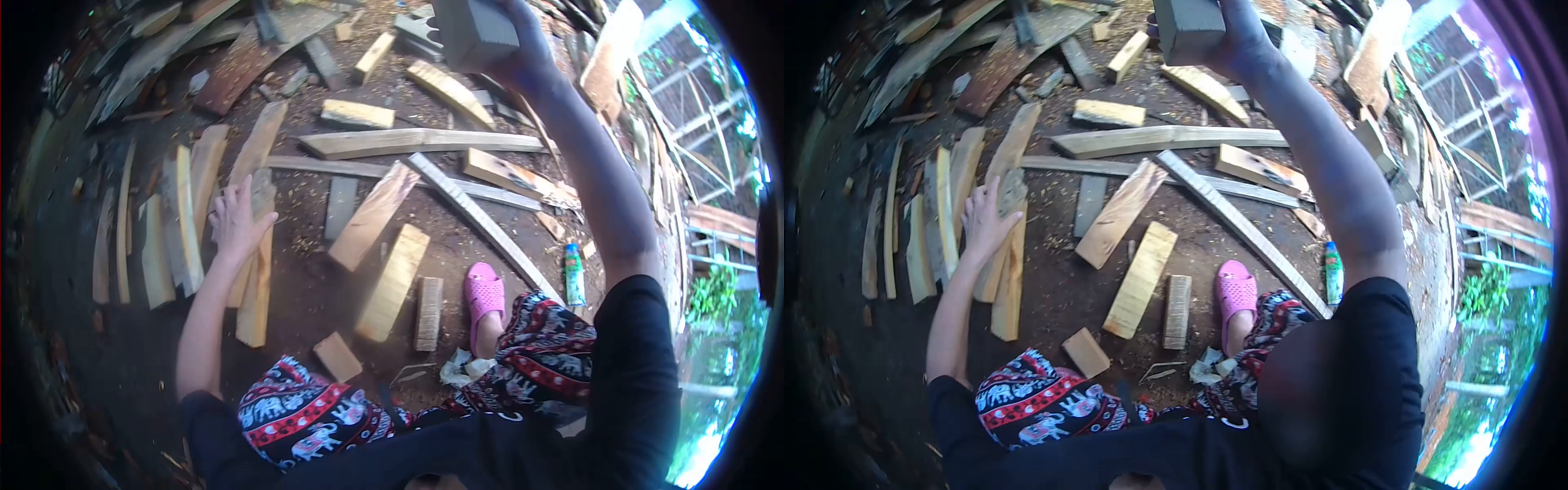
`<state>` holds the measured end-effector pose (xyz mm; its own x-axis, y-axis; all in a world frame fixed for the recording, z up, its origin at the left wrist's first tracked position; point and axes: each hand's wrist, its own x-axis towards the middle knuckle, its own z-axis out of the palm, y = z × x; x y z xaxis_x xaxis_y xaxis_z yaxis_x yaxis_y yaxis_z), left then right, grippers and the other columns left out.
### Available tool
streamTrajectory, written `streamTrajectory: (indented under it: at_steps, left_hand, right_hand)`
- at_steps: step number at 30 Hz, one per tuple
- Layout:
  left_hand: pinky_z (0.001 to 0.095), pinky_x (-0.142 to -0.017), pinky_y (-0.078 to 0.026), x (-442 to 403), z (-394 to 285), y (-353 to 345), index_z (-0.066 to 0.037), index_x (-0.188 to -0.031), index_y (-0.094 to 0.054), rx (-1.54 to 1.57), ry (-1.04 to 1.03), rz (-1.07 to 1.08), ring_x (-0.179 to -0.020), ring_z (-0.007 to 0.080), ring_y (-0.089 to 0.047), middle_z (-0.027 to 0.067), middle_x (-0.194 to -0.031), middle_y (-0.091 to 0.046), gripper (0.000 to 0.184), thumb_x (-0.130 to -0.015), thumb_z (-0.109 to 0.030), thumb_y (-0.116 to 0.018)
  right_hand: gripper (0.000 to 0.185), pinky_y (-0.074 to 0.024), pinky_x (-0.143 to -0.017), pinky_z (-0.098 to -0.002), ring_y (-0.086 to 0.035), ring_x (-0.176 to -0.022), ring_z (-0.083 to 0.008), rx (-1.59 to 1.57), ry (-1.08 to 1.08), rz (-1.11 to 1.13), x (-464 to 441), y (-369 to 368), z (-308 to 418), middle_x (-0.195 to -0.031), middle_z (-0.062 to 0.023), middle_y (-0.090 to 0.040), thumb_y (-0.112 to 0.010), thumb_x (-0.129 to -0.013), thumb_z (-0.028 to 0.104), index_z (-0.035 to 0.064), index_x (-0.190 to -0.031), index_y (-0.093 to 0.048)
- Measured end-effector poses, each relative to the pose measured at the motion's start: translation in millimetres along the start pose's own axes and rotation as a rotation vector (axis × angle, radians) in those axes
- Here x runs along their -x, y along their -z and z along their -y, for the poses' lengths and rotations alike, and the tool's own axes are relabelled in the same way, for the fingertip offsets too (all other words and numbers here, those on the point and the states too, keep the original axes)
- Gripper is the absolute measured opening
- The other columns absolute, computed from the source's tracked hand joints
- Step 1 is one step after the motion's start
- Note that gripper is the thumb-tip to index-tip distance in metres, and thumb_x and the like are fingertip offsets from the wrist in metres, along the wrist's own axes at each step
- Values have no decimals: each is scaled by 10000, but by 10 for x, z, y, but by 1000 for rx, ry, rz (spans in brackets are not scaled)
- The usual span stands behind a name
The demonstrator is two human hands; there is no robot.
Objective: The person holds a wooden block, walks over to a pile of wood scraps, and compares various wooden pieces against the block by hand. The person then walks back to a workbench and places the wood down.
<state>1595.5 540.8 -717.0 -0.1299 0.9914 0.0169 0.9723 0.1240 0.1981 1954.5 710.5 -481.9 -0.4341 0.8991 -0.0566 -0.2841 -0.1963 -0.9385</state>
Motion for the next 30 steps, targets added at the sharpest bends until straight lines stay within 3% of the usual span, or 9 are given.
streamTrajectory:
  at_steps: [1,2,5,8,11,15,17,25,30]
  left_hand:
    - [573,-1001,-337,-91,-147,64,-153,-1459,-332,8,-25,-4,-1203,375,-414,159,-1336,-400,852,-760,-390,-757]
    - [561,-1007,-340,-166,-311,123,-141,-1440,-357,59,-85,133,-1212,375,-417,165,-1326,-417,814,-769,-389,-745]
    - [512,-1024,-371,-367,-771,-138,-106,-1394,-413,108,-205,397,-1246,411,-436,203,-1325,-465,759,-772,-406,-726]
    - [560,-1079,-302,-311,-1444,-488,-96,-1457,-326,41,-117,559,-1314,425,-376,250,-1407,-394,876,-771,-478,-714]
    - [628,-1066,-253,-141,-1894,-1059,-130,-1498,-188,96,-41,474,-1342,414,-320,218,-1396,-375,997,-745,-483,-739]
    - [562,-1017,-312,-32,-2291,-1461,-142,-1498,-160,61,83,250,-1222,424,-419,214,-1295,-430,1072,-686,-344,-830]
    - [541,-992,-342,-7,-2368,-1488,-143,-1489,-185,2,141,199,-1203,412,-436,199,-1270,-452,1085,-652,-316,-853]
    - [546,-1005,-355,-84,-2222,-1629,-173,-1454,-268,-60,213,226,-1227,385,-442,159,-1274,-480,1047,-605,-269,-875]
    - [507,-1014,-398,-133,-2235,-1510,-134,-1453,-281,281,296,211,-1254,375,-453,185,-1350,-469,1043,-603,-205,-881]
  right_hand:
    - [560,-559,-764,-393,-678,-884,-294,101,-8,-82,109,99,122,-1000,-144,-647,-627,-844,454,27,-1193,-532]
    - [715,-523,-896,-459,-603,-1101,-360,220,39,94,196,465,168,-1247,-229,-557,-501,-910,476,-39,-1388,-367]
    - [643,-527,-839,-320,-638,-980,-210,354,36,-11,776,900,76,-1011,-105,-637,-627,-831,456,4,-1265,-483]
    - [766,-513,-832,-320,-604,-952,-182,491,-47,-120,1283,1311,-349,-1059,-100,-590,-698,-756,484,-4,-1288,-443]
    - [924,-489,-883,-340,-568,-1028,-207,352,-173,-198,1663,1703,-1068,-1171,-144,-550,-758,-694,438,-22,-1386,-356]
    - [906,-400,-1006,-339,-515,-1128,-221,259,-357,-187,2045,2106,-1833,-1233,-155,-530,-756,-693,412,-27,-1387,-375]
    - [914,-393,-1018,-339,-507,-1163,-227,215,-132,-196,2120,2162,-2190,-1266,-167,-532,-791,-666,343,-34,-1390,-383]
    - [925,-367,-1056,-376,-495,-1213,-305,359,-266,-151,2167,2480,-2438,-1295,-244,-515,-780,-674,337,-39,-1405,-357]
    - [975,-377,-1054,-363,-495,-1223,-300,276,-275,-99,2175,2694,-2512,-1321,-230,-493,-788,-674,316,-46,-1433,-292]
